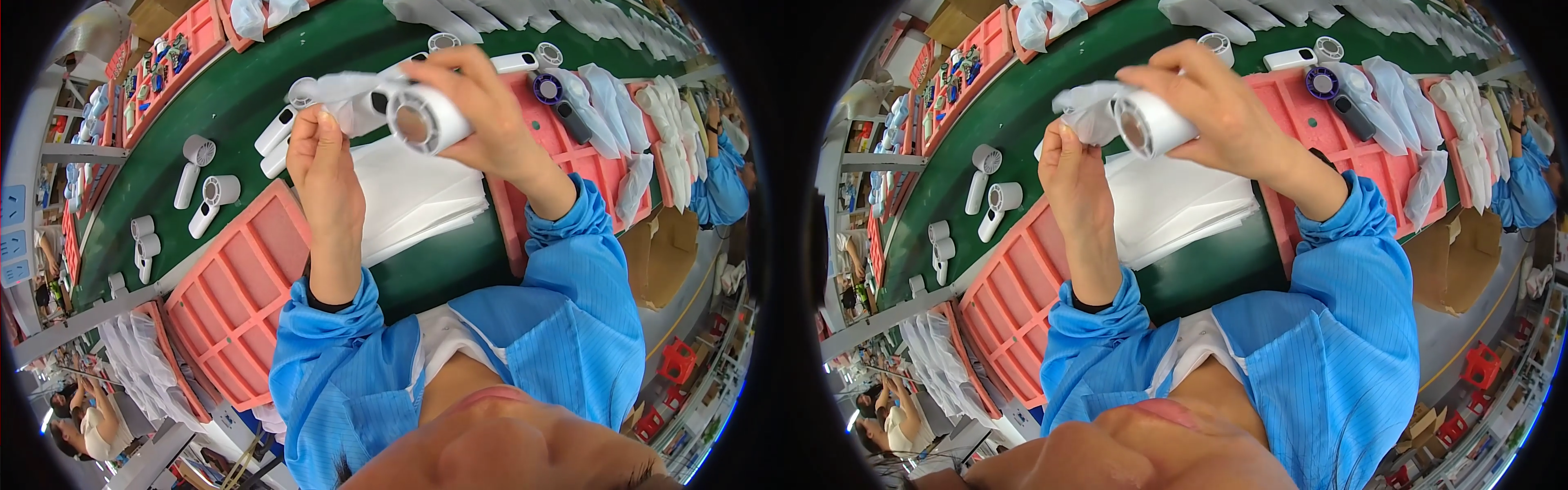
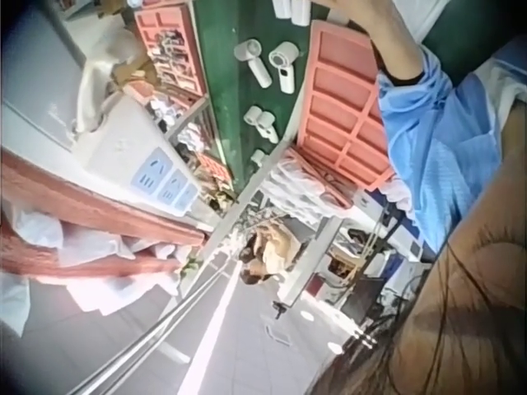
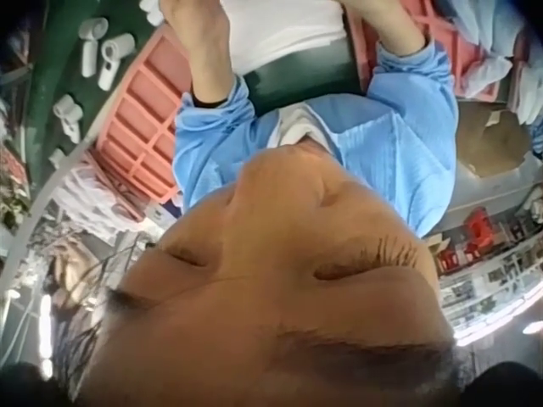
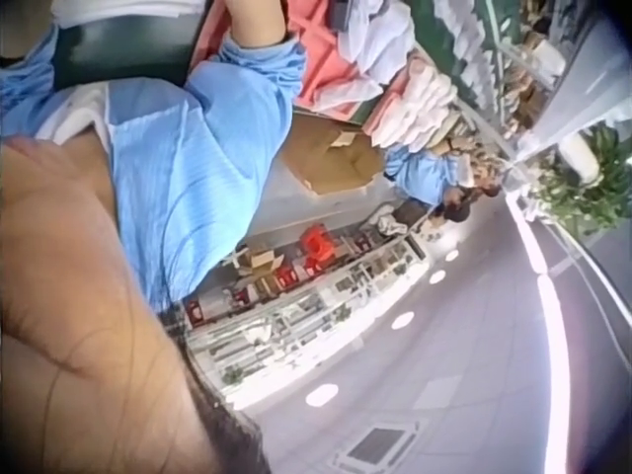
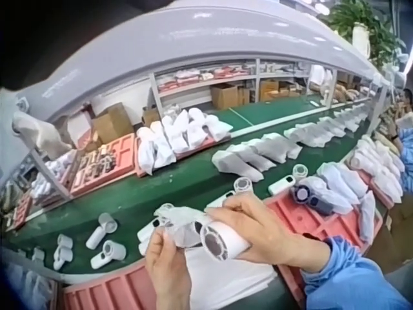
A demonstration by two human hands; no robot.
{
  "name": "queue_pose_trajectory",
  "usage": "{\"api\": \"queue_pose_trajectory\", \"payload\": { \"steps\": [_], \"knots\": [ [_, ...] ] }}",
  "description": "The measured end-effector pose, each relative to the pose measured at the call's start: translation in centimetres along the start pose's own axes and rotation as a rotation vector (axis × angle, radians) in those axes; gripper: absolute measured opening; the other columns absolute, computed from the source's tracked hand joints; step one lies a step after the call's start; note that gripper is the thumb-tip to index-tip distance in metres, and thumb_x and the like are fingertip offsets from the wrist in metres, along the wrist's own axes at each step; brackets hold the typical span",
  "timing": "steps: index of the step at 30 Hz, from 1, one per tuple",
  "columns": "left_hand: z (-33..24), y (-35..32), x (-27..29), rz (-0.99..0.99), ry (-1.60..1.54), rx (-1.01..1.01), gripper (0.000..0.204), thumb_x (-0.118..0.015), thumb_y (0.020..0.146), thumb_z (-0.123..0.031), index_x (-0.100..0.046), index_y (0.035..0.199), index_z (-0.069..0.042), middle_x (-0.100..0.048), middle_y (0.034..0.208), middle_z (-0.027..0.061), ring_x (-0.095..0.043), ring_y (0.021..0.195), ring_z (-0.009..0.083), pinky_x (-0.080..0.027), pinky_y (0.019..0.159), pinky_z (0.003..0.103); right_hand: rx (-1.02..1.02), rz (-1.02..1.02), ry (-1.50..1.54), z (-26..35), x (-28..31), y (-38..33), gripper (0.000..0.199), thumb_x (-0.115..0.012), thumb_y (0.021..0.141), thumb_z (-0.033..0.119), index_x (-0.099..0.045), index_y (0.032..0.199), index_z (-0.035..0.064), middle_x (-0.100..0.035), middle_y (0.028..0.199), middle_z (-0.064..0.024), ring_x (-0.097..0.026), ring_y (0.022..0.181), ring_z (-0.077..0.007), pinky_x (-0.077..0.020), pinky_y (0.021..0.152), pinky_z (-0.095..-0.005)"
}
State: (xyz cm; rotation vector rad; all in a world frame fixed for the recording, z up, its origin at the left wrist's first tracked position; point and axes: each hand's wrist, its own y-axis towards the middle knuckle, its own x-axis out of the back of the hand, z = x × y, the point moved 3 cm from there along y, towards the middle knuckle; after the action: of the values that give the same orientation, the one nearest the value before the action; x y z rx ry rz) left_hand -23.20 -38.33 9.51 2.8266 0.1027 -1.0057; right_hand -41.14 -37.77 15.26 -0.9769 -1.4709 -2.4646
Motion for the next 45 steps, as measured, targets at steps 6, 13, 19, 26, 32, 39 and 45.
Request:
{"api": "queue_pose_trajectory", "payload": {
  "steps": [6,13,19,26,32,39,45],
  "knots": [
    [0.1,-0.6,0.1,-0.014,0.42,-0.206,0.01,-0.068,0.087,-0.006,-0.063,0.095,-0.001,-0.061,0.084,0.0005,-0.054,0.073,0.0081,-0.042,0.068,0.021,-0.017,-0.048,0.062,0.6,1.2,0.0,0.069,-0.083,0.058,0.003,-0.058,0.122,0.0006,-0.053,0.106,-0.0138,-0.056,0.094,-0.0272,-0.0483,0.077,-0.0321],
    [-0.4,-4.2,-3.9,0.12,0.862,-0.658,0.018,-0.072,0.077,0.002,-0.069,0.094,-0.001,-0.06,0.08,0.0055,-0.053,0.061,0.0132,-0.044,0.059,0.026,-0.041,-0.003,-0.092,-0.4,-2.5,-0.9,0.064,-0.081,0.061,0.004,-0.058,0.121,0.0005,-0.052,0.107,-0.0145,-0.056,0.092,-0.0289,-0.0482,0.076,-0.0333],
    [1.3,-5.0,-5.7,0.249,1.004,-0.669,0.033,-0.07,0.069,0.007,-0.069,0.101,-0.003,-0.059,0.098,0.0092,-0.056,0.067,0.0191,-0.047,0.061,0.029,-0.125,-0.043,-0.177,-2.7,-1.4,-1.0,0.067,-0.079,0.063,0.006,-0.054,0.125,0.0018,-0.052,0.108,-0.014,-0.055,0.097,-0.03,-0.0475,0.079,-0.0337],
    [0.1,-2.1,-3.2,0.13,1.035,-0.759,0.049,-0.075,0.066,-0.004,-0.063,0.113,-0.007,-0.046,0.125,0.0151,-0.056,0.097,0.0237,-0.049,0.077,0.032,-0.402,0.147,0.677,0.0,-2.0,-1.5,0.074,-0.076,0.065,0.006,-0.044,0.132,0.0039,-0.053,0.117,-0.016,-0.054,0.107,-0.0319,-0.0466,0.086,-0.035],
    [-1.5,-1.1,-2.7,0.428,0.27,-0.299,0.043,-0.08,0.068,-0.008,-0.063,0.107,-0.008,-0.047,0.123,0.0123,-0.055,0.102,0.0243,-0.045,0.088,0.034,-0.217,0.192,0.268,-2.8,-2.1,-1.8,0.064,-0.072,0.067,0.002,-0.049,0.126,0.0023,-0.057,0.112,-0.0176,-0.059,0.102,-0.0328,-0.0478,0.084,-0.0339],
    [-0.6,-2.4,-3.1,0.026,0.597,-0.702,0.033,-0.083,0.069,-0.009,-0.065,0.096,-0.007,-0.05,0.115,0.0089,-0.053,0.103,0.022,-0.043,0.091,0.035,-0.345,0.081,-0.232,-2.2,-3.1,-2.6,0.053,-0.073,0.07,0.004,-0.054,0.119,0.0024,-0.062,0.1,-0.0169,-0.063,0.087,-0.0361,-0.0498,0.075,-0.0352],
    [-2.4,-1.6,-1.5,0.004,0.527,-0.552,0.022,-0.078,0.076,-0.01,-0.064,0.093,-0.005,-0.053,0.11,0.0072,-0.052,0.099,0.016,-0.042,0.085,0.029,-0.433,0.166,-0.009,-1.6,-2.4,-2.4,0.04,-0.074,0.075,0.011,-0.056,0.109,0.0031,-0.061,0.097,-0.0159,-0.061,0.085,-0.0368,-0.0494,0.072,-0.0367]
  ]
}}
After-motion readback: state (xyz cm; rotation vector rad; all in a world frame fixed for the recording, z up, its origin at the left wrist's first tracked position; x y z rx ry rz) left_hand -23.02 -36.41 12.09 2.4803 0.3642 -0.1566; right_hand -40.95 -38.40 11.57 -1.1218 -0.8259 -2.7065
